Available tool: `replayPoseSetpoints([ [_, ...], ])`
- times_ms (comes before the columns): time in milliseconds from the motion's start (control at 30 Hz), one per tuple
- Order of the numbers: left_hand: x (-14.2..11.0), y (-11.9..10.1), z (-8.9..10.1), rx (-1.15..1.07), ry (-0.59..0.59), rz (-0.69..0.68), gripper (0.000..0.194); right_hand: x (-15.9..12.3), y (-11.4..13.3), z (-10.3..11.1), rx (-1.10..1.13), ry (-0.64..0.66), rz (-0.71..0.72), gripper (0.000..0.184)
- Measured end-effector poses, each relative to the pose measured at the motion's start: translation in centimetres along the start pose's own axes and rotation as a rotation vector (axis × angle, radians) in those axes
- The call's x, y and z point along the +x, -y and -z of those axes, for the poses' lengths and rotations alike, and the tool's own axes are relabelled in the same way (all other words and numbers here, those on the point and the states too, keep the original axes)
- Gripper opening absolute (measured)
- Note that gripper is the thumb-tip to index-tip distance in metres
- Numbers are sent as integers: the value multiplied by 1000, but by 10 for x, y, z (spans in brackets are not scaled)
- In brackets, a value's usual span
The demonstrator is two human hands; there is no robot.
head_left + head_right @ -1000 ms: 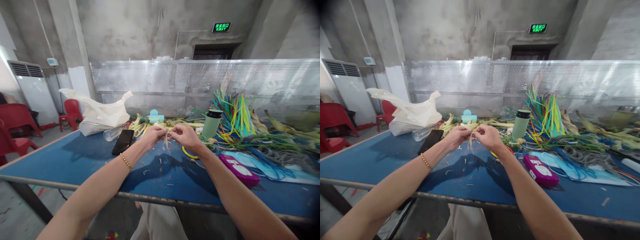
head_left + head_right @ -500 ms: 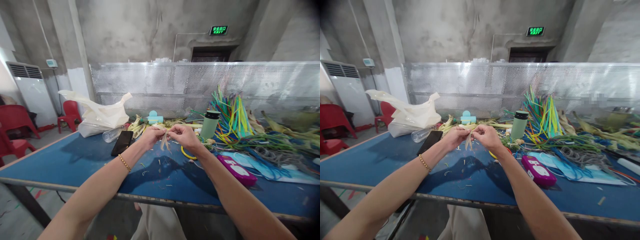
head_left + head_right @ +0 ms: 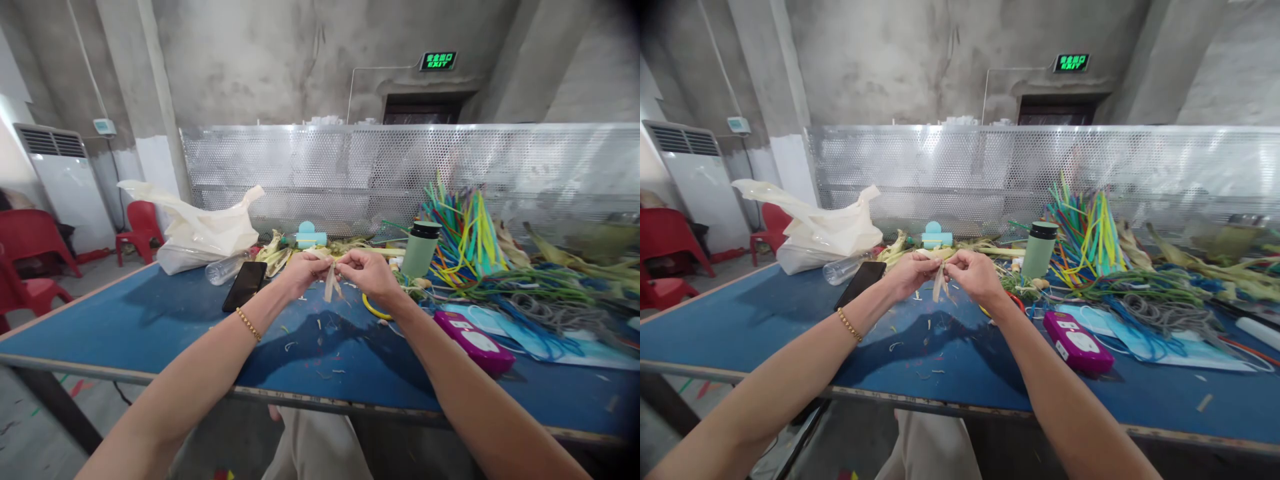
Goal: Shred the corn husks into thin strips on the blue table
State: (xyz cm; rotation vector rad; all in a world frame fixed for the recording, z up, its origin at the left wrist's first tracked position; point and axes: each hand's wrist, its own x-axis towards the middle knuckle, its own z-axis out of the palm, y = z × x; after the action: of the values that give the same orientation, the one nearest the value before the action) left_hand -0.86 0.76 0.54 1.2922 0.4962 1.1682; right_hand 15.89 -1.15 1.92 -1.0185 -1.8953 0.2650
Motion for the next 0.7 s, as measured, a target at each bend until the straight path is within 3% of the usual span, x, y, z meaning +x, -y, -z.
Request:
replayPoseSetpoints([
  [133, 1, 2, 3, 29, 20, -26, 22, -1, 0, 2, -40, 13, 12, 19],
  [267, 0, 2, 2, 39, 42, -53, 21, -1, 2, 0, 139, 82, -36, 28],
  [433, 0, 2, 1, 32, 19, -26, 19, -1, 6, -3, 356, -45, -124, 32],
  [700, 0, 4, 0, 129, 19, -68, 19, 2, 3, -4, 276, -108, -96, 39],
])
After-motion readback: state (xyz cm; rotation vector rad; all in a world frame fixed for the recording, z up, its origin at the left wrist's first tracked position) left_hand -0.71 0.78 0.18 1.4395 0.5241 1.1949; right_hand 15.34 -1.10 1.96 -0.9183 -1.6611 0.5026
